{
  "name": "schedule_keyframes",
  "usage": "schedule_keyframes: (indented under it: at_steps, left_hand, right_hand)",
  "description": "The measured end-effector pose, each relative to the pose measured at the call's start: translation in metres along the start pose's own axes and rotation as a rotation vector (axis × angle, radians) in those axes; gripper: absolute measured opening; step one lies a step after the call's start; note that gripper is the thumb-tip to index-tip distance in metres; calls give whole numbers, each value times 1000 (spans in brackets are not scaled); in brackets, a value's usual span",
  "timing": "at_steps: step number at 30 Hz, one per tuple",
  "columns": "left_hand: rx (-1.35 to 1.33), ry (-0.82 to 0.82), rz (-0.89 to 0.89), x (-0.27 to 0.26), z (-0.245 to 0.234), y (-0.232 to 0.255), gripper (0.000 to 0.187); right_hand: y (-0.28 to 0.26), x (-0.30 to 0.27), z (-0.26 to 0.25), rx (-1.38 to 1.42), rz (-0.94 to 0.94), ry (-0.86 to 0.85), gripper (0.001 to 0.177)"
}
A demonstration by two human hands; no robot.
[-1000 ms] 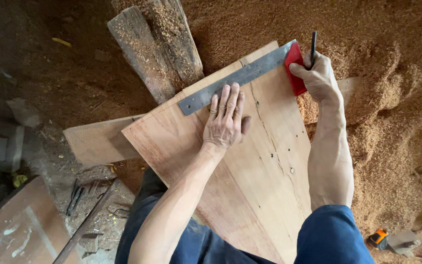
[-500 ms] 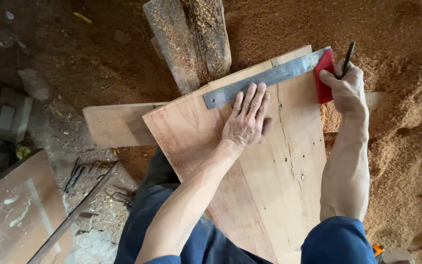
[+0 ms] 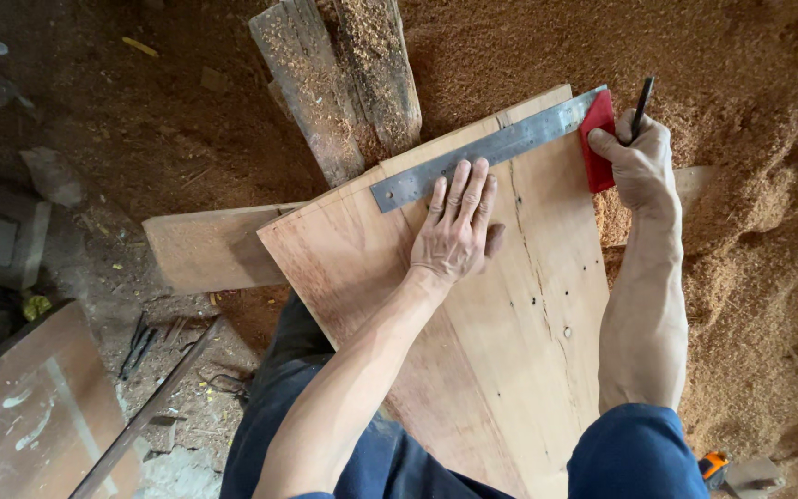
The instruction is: The person measures and marks a large wooden plank using a tape measure, a try square, and a pencil. They repeatedly measure distances, align the square, and draw lines to prepare the wood for cutting.
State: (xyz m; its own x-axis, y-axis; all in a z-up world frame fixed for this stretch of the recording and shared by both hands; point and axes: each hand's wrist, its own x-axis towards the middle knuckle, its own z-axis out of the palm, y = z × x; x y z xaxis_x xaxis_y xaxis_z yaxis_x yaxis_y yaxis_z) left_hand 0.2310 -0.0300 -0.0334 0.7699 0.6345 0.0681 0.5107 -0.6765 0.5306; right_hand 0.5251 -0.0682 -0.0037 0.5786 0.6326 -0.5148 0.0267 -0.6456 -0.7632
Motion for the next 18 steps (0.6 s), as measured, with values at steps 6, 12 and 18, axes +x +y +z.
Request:
schedule_keyframes:
  at_steps: [6,12,18]
  left_hand:
    - [-21,11,-8,0,2,1,68]
    - [-12,-1,-13,1,-2,1,66]
    - [-10,-11,-13,0,-2,1,66]
  right_hand:
    - [-2,1,0,-24,70,16,45]
    - [3,4,-1,34,14,-22,47]
    - [8,3,-3,-11,24,-7,46]
